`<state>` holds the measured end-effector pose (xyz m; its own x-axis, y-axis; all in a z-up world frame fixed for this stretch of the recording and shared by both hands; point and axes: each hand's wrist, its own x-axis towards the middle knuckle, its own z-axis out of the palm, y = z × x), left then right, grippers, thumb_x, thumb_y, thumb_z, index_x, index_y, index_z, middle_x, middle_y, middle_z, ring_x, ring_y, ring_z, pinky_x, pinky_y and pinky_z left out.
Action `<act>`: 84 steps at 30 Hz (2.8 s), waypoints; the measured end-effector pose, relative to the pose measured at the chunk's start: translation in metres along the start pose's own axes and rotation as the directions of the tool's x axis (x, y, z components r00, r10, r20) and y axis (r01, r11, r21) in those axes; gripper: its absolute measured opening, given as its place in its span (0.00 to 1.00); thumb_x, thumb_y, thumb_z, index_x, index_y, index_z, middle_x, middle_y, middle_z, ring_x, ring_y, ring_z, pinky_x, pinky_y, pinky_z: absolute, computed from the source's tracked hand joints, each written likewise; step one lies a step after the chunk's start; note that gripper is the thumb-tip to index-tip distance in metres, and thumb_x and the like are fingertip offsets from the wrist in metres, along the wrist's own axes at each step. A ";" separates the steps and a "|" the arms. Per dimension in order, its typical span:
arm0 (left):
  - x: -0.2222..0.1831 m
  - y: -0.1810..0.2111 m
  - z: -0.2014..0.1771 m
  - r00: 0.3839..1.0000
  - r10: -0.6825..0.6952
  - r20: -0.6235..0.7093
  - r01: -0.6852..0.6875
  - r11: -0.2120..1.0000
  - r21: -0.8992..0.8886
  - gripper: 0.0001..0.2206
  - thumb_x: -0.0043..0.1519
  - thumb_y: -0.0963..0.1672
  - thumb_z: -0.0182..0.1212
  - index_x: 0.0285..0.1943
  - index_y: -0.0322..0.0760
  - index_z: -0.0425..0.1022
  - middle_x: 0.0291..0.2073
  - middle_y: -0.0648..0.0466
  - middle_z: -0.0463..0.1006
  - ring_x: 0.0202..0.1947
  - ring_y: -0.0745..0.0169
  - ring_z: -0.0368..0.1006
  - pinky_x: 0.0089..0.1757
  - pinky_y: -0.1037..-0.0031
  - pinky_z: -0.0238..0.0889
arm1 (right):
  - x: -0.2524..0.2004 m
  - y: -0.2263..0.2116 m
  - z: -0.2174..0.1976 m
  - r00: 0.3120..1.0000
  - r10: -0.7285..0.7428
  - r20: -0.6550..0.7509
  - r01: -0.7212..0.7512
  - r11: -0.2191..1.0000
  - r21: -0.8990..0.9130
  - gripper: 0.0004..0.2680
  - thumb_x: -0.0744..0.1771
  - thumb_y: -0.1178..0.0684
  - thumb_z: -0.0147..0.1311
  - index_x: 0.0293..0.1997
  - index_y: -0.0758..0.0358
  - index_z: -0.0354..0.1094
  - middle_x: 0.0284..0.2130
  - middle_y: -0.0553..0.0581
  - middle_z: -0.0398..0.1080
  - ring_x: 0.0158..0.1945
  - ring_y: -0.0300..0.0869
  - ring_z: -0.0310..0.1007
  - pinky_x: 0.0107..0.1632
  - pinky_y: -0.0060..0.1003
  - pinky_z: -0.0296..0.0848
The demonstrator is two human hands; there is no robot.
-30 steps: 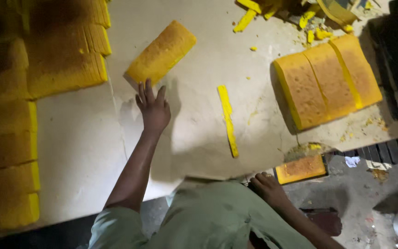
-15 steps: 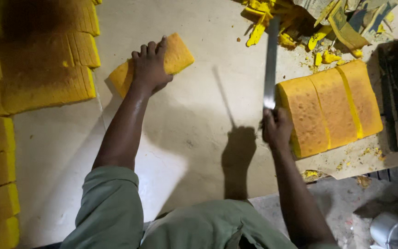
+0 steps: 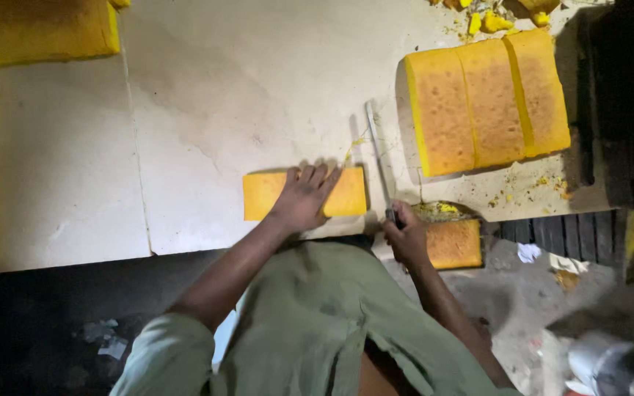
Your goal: The person removes a yellow rectangular food block from a metal tray, places it on a white work surface, and uses a long knife to slice it into smaller rectangular pieces. The person repeatedly cuts the block into uniform strips and stacks them on the left side of the table.
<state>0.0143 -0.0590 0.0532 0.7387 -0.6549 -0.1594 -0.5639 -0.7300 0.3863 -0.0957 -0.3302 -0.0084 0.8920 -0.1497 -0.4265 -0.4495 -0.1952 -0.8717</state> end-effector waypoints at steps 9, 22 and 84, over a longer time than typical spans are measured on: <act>-0.006 0.020 -0.001 0.994 -0.101 0.042 0.097 0.992 0.075 0.49 0.45 0.52 0.70 0.78 0.38 0.51 0.68 0.42 0.62 0.71 0.40 0.55 0.63 0.33 0.39 | -0.044 0.039 -0.017 0.923 -0.274 0.269 0.356 0.873 -0.333 0.21 0.63 0.58 0.58 0.62 0.66 0.58 0.36 0.65 0.75 0.37 0.56 0.77 0.40 0.47 0.75; 0.024 0.040 0.056 0.919 -0.142 -0.368 0.199 0.972 0.122 0.28 0.60 0.53 0.55 0.66 0.34 0.68 0.56 0.42 0.71 0.53 0.39 0.64 0.50 0.44 0.54 | -0.006 -0.052 0.040 0.970 -0.040 0.241 0.219 0.585 -0.781 0.17 0.63 0.58 0.49 0.55 0.76 0.53 0.32 0.78 0.73 0.39 0.70 0.75 0.45 0.61 0.73; 0.010 0.011 0.070 0.890 -0.134 -0.435 0.213 0.968 0.136 0.31 0.63 0.52 0.48 0.73 0.30 0.60 0.68 0.39 0.65 0.72 0.36 0.52 0.64 0.31 0.34 | 0.000 -0.062 0.092 0.973 -0.052 0.223 0.204 0.641 -0.740 0.25 0.59 0.55 0.58 0.60 0.77 0.53 0.36 0.77 0.75 0.45 0.68 0.76 0.49 0.55 0.75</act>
<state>-0.0104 -0.0870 -0.0082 0.8942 -0.3997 0.2018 -0.4387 -0.8721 0.2166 -0.0633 -0.2295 0.0234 0.9022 0.0809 -0.4236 -0.1413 -0.8725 -0.4677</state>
